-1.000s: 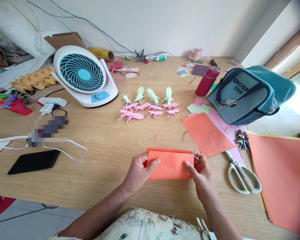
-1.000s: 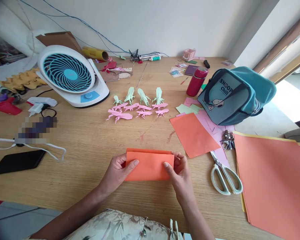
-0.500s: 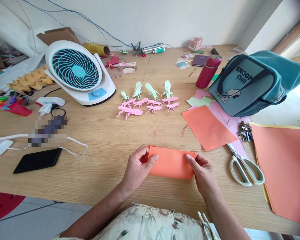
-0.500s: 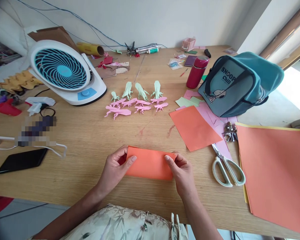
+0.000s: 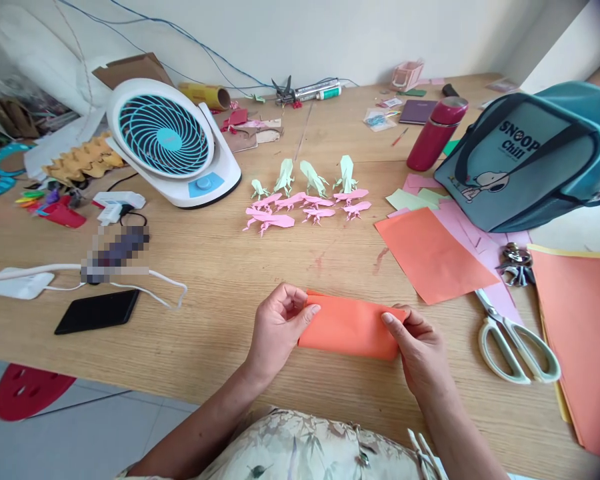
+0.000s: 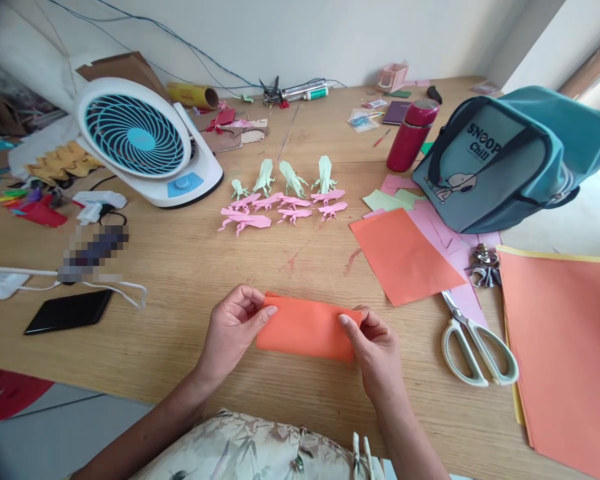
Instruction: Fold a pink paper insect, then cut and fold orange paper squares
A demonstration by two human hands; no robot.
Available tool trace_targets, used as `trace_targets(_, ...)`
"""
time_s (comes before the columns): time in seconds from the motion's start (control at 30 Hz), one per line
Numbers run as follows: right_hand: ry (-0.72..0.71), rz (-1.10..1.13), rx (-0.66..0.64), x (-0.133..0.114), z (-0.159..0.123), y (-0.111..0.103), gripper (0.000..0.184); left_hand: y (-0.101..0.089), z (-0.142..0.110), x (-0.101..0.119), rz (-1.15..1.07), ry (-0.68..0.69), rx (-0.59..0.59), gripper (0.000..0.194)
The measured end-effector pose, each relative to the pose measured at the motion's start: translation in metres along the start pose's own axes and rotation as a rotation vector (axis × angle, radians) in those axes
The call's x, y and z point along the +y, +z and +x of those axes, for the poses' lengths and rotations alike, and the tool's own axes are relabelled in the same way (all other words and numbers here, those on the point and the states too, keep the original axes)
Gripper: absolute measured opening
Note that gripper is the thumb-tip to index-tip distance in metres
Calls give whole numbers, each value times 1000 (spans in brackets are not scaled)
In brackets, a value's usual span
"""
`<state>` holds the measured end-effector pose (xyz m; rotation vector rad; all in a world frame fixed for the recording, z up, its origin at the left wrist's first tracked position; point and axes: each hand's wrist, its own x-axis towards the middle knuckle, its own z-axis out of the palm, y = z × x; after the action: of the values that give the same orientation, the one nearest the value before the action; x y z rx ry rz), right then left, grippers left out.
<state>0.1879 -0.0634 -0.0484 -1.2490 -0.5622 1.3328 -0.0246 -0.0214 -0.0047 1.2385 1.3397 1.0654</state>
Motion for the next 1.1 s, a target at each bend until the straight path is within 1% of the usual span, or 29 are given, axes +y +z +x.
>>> trace_targets(0.07,-8,-18,0,0,0,0,30,0,1,0,-65,-17,-10,29)
trace_targets(0.13,-6,-27,0,0,-1,0,30,-1,1,-1,-103,-39,-45,38)
trace_targets(0.17,-4,-26,1,1,-1,-1,29,-1,1,-1,-105,-46,-64,38)
trace_targets(0.27,5,-14,10,2,-1,-2,27,-1,1,-1,-81,-48,-104,19)
trace_targets(0.3,9,-14,14,3,-1,-3,26,-1,1,-2,-78,-47,-112,17)
trace_targets(0.43,12,-17,22,5,-2,-4,25,0,1,-7,-75,-77,-130,26)
trace_targets(0.6,16,-22,27,5,-2,-4,25,0,2,-12,-82,-125,-104,32)
trace_targets(0.97,21,-16,31,1,-2,1,30,-4,2,-14,-48,-149,-75,32)
trace_targets(1.1,7,-33,40,0,-2,0,30,-6,1,-14,-37,-137,-86,32)
